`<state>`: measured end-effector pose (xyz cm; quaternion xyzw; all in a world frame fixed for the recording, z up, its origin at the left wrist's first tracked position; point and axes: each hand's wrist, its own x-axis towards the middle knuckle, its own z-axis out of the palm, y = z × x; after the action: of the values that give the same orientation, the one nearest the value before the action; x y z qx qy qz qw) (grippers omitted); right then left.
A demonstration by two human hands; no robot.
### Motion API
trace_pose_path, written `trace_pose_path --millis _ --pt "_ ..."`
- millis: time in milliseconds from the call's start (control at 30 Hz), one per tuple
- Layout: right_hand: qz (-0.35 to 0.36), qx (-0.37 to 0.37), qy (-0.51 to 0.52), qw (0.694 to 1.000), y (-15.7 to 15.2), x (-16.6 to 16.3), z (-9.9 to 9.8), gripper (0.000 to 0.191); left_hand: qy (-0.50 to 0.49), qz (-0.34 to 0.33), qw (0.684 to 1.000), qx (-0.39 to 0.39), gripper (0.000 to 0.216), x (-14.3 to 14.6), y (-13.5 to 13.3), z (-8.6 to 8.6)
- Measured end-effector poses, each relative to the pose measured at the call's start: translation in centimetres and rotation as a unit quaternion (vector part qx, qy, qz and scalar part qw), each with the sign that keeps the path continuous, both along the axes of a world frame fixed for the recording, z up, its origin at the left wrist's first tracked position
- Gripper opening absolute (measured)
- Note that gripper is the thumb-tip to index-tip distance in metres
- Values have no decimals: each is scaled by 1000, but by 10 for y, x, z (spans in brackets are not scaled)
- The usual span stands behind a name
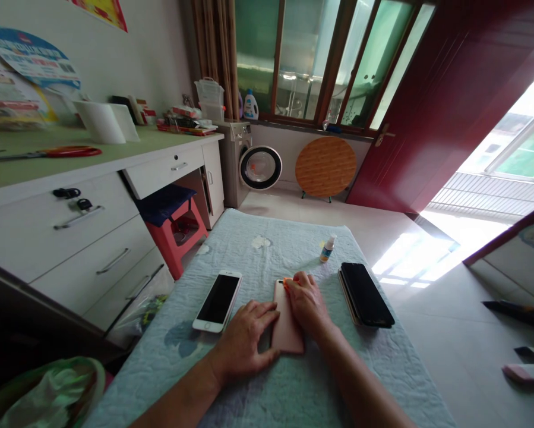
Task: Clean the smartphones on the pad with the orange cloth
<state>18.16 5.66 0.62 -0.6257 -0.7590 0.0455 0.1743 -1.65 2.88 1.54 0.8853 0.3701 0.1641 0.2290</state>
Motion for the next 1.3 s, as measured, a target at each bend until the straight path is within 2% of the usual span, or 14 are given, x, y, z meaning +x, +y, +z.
trace_pose_path --millis 200,433,700,833,1067,1300 --pt "20 -41 -7 999 -1 -14 2 23 -9 -2 1000 4 59 0 -1 -1" --pt "5 6 -8 1000 -5 4 6 24 -18 0 1000 4 63 -2 1 -6" --pt "-9 31 76 997 -8 21 -6 30 -18 1 1000 0 62 -2 1 -7" --pt "30 21 83 996 -10 16 -2 29 -23 -6 1000 -5 67 -3 2 -8" --pt "119 -53 69 989 -30 1 15 27 -53 -12 999 -6 87 -5 5 -16" --pt "261 -139 93 951 -46 -8 30 19 -48 -21 998 -36 72 -6 8 -11"
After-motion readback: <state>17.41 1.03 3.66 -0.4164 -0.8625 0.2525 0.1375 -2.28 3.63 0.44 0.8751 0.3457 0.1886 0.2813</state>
